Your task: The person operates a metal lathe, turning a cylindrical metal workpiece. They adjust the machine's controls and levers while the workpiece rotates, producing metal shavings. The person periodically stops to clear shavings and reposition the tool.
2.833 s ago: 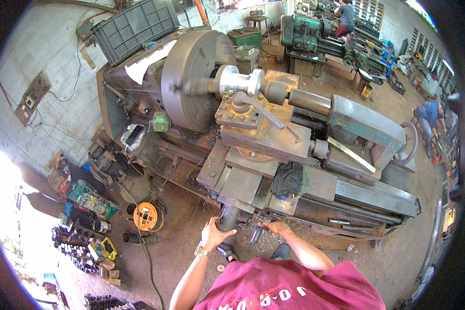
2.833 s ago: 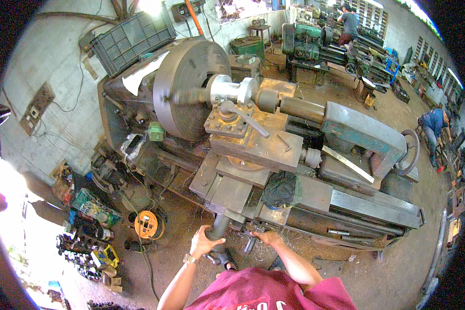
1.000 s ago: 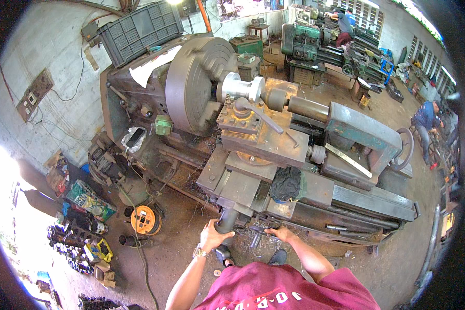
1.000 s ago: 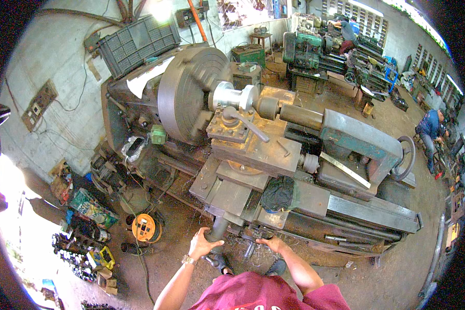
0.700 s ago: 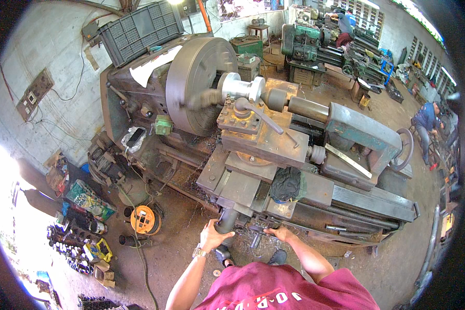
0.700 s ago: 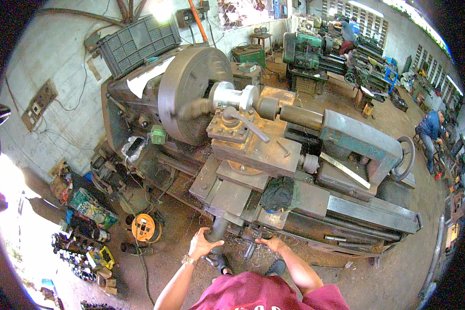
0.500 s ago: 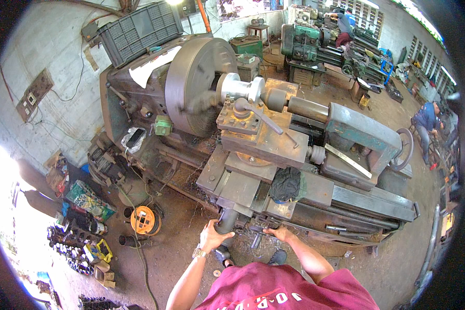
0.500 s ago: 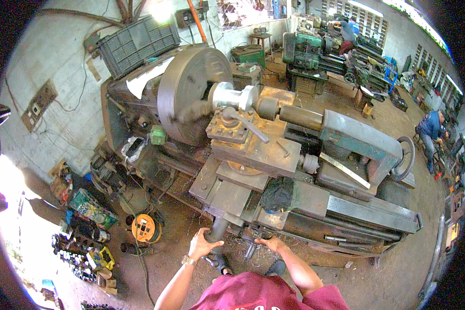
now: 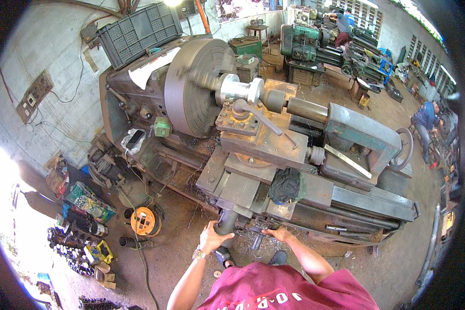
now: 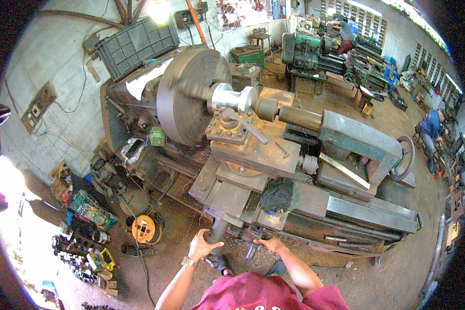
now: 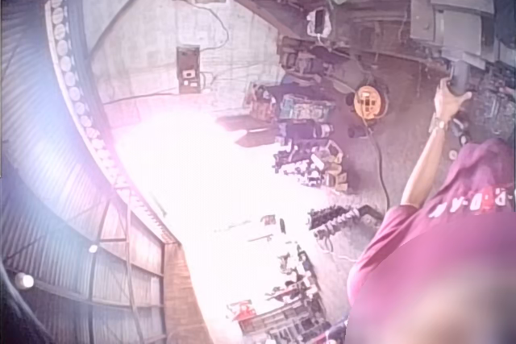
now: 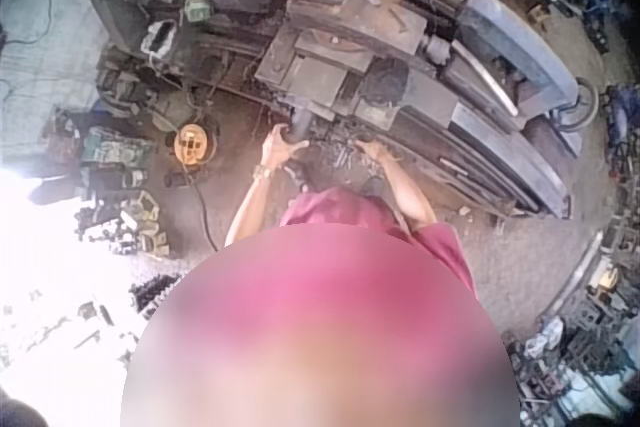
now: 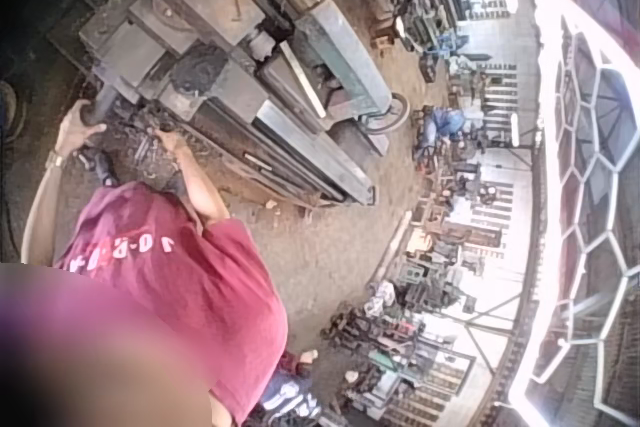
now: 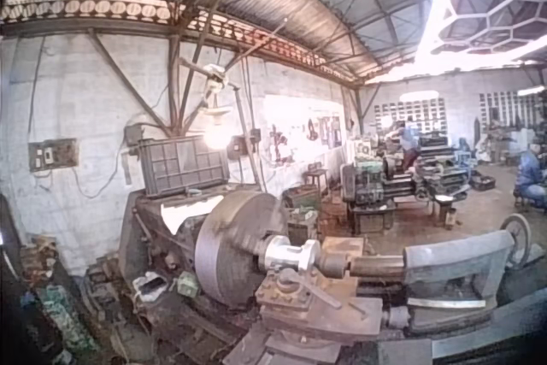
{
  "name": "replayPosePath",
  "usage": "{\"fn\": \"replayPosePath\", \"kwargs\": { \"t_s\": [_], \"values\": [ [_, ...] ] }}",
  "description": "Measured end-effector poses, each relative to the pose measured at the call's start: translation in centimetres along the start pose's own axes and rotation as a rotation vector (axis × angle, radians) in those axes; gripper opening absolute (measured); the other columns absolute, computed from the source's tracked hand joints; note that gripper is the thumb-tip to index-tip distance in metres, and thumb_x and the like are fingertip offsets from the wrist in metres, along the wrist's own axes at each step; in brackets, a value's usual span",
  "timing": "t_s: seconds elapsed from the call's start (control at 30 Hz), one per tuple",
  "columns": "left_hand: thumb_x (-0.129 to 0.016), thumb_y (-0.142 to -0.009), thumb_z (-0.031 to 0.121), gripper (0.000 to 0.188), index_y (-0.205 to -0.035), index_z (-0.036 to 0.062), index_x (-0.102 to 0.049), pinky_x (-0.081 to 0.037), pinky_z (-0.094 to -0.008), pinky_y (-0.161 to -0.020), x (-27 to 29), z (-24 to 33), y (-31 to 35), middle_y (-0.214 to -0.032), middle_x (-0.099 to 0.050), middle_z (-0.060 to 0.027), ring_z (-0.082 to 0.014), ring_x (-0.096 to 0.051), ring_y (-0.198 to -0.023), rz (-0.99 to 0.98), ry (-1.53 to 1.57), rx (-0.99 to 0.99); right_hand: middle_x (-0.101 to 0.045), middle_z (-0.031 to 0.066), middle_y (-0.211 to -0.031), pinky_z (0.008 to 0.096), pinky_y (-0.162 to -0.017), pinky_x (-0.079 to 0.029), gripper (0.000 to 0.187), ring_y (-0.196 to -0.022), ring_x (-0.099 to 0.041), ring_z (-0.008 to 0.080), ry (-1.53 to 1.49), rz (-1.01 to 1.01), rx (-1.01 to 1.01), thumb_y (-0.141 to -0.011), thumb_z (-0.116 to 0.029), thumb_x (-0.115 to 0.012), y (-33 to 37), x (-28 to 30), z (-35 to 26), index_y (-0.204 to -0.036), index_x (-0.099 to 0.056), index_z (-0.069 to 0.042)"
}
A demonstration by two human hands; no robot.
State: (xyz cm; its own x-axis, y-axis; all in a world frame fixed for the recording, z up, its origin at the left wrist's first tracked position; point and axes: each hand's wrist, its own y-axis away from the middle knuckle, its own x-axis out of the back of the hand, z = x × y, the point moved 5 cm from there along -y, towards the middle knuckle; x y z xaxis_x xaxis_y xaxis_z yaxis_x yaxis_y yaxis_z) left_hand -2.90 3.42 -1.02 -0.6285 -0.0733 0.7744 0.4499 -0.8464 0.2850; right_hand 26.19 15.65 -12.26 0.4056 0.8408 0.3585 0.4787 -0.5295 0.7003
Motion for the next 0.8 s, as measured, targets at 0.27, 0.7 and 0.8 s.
{"fn": "replayPosePath", "kwargs": {
  "t_s": [0.27, 0.7, 0.8],
  "values": [
    [-0.084, -0.060, 0.064, 0.094, -0.128, 0.0080, -0.053, -0.048, -0.0436, -0.098, 0.2, 0.2, 0.1, -0.121, -0.062, -0.0212, -0.0365, -0.059, -0.115, -0.016, -0.005, 0.003, -0.053, 0.0212, -0.140, 0.0385, -0.111, -0.038, 0.101, -0.134, -0.048, 0.0338, -0.029, 0.033, 0.050, -0.072, -0.083, -0.057, 1.7, 0.6, -2.2, -0.136, -0.056, -0.004],
    [-0.083, -0.059, 0.065, 0.098, -0.131, 0.0085, -0.050, -0.048, -0.0429, -0.100, 0.2, 0.2, 0.1, -0.124, -0.061, -0.0212, -0.0363, -0.058, -0.117, -0.037, -0.004, 0.019, -0.052, 0.0199, -0.143, 0.0378, -0.112, -0.036, 0.103, -0.136, -0.046, 0.0336, 0.056, 0.034, -0.045, -0.073, -0.085, -0.053, -0.6, -0.2, -0.2, -0.138, -0.054, -0.006],
    [-0.083, -0.059, 0.066, 0.098, -0.132, 0.0084, -0.050, -0.048, -0.0430, -0.100, 0.1, 0.1, 0.1, -0.125, -0.060, -0.0212, -0.0364, -0.058, -0.117, -0.030, -0.001, 0.010, -0.051, 0.0205, -0.143, 0.0379, -0.112, -0.036, 0.102, -0.136, -0.046, 0.0339, 0.083, 0.017, -0.074, -0.073, -0.084, -0.053, -0.9, -0.3, -0.1, -0.138, -0.054, -0.006]
  ]
}}
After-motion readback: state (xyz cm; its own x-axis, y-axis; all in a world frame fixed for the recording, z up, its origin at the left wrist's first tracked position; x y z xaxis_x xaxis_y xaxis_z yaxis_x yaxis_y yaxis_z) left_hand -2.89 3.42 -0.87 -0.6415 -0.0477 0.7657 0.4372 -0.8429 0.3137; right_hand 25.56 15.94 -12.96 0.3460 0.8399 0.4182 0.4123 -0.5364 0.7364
